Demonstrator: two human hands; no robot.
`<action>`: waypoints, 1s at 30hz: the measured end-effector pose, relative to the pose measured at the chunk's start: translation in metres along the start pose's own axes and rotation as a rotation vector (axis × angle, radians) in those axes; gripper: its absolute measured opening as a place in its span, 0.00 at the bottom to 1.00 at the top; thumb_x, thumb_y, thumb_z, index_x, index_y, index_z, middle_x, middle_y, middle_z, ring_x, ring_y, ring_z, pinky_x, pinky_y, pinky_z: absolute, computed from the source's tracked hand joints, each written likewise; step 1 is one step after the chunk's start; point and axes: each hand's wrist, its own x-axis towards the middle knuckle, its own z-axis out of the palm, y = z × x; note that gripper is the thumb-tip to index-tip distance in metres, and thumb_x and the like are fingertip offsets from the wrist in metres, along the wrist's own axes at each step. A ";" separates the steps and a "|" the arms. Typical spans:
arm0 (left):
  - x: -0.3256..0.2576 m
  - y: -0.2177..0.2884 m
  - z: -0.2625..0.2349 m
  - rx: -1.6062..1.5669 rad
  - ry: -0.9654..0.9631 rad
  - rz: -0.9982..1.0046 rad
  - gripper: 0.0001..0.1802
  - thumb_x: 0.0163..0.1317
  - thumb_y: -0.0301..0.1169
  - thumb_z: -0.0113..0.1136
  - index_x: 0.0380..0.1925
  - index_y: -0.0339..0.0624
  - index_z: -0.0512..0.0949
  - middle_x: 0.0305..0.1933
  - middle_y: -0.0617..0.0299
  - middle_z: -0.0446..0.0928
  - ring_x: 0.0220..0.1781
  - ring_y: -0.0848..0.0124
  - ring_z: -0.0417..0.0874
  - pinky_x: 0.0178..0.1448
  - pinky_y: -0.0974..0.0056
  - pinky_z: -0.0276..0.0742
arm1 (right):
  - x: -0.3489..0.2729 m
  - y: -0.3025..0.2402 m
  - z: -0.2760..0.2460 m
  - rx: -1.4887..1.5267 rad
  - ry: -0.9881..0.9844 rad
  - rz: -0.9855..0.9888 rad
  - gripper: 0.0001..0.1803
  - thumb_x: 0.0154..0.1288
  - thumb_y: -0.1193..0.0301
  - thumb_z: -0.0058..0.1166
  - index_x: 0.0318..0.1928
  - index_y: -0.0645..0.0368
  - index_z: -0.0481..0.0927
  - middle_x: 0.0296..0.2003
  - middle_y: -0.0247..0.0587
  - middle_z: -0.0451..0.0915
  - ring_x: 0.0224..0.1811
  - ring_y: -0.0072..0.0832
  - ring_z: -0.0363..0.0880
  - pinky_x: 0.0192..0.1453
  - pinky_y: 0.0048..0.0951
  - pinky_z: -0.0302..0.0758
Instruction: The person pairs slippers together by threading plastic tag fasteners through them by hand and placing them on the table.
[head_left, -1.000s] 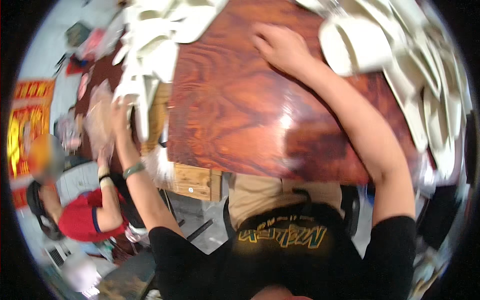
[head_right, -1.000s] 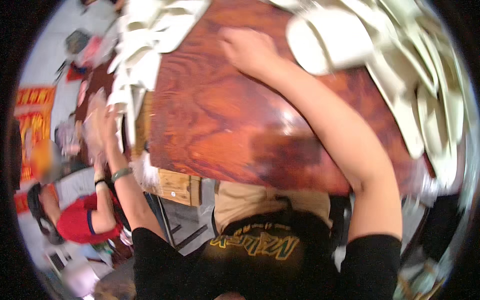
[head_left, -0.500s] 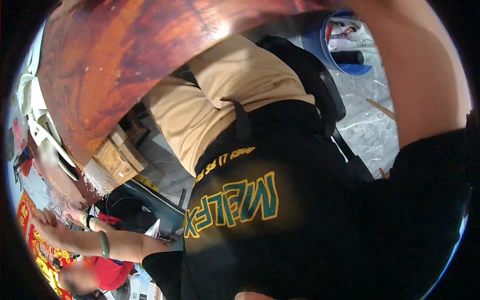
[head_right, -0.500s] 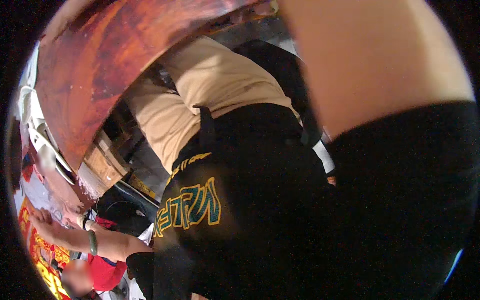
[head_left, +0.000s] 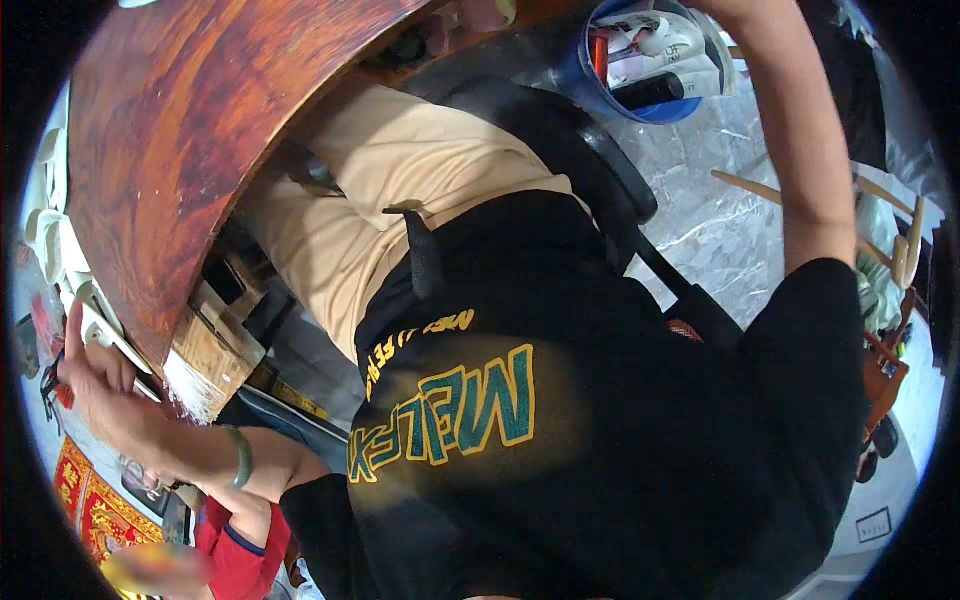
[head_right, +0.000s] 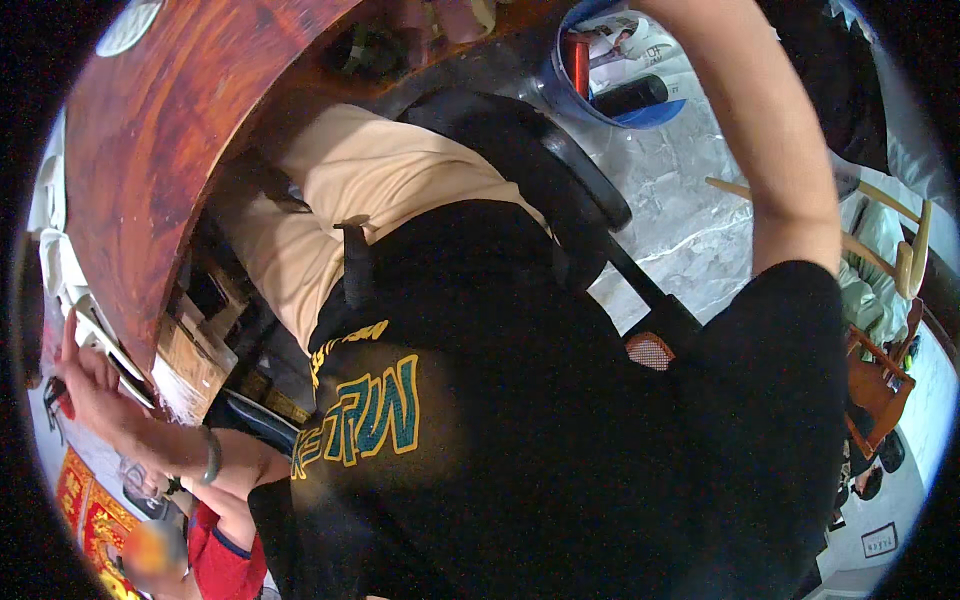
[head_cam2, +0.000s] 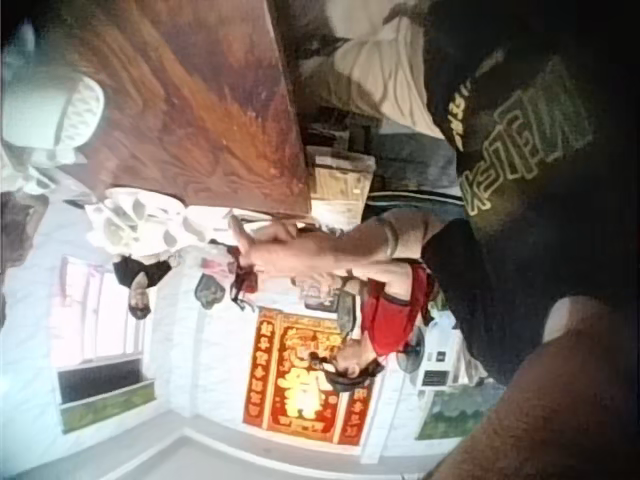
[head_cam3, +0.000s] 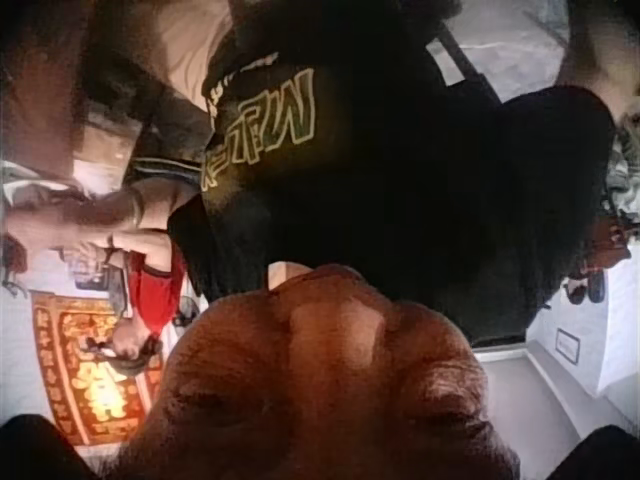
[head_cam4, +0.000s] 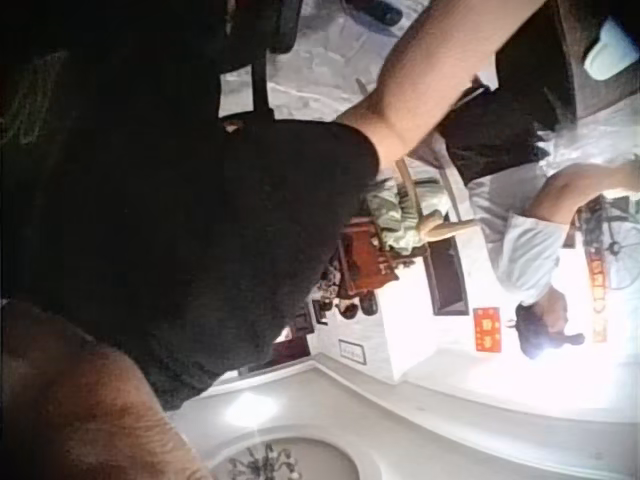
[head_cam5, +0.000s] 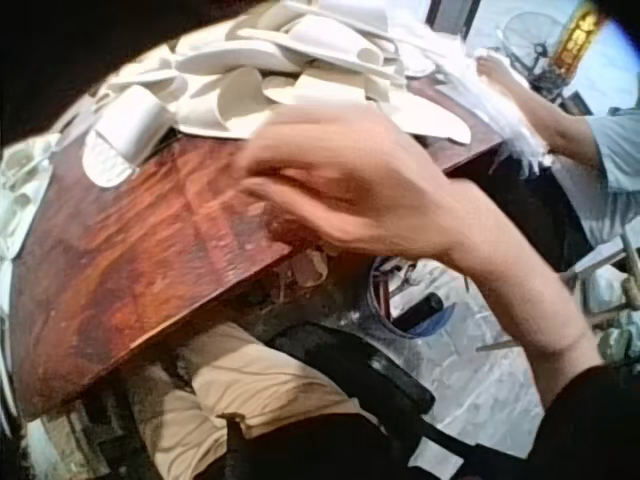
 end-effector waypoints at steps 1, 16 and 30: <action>0.000 -0.003 0.009 0.056 -0.024 0.011 0.30 0.71 0.47 0.33 0.56 0.30 0.68 0.16 0.77 0.47 0.16 0.86 0.47 0.20 0.79 0.44 | -0.012 -0.006 -0.001 -0.028 0.106 0.077 0.03 0.56 0.79 0.55 0.32 0.65 0.78 0.29 0.46 0.79 0.30 0.36 0.78 0.34 0.29 0.74; -0.010 -0.032 0.103 -0.155 0.296 0.247 0.31 0.72 0.45 0.32 0.43 0.23 0.74 0.16 0.74 0.50 0.17 0.82 0.49 0.24 0.78 0.56 | -0.220 -0.101 0.182 -0.144 -0.353 1.087 0.29 0.65 0.54 0.44 0.55 0.66 0.64 0.42 0.53 0.77 0.45 0.44 0.76 0.55 0.39 0.64; -0.008 -0.032 0.114 0.046 0.330 0.310 0.24 0.71 0.40 0.36 0.38 0.28 0.76 0.21 0.66 0.62 0.26 0.77 0.64 0.43 0.64 0.77 | -0.218 -0.095 0.178 -0.115 -0.271 1.070 0.27 0.64 0.56 0.46 0.53 0.68 0.68 0.41 0.55 0.77 0.41 0.47 0.76 0.50 0.41 0.65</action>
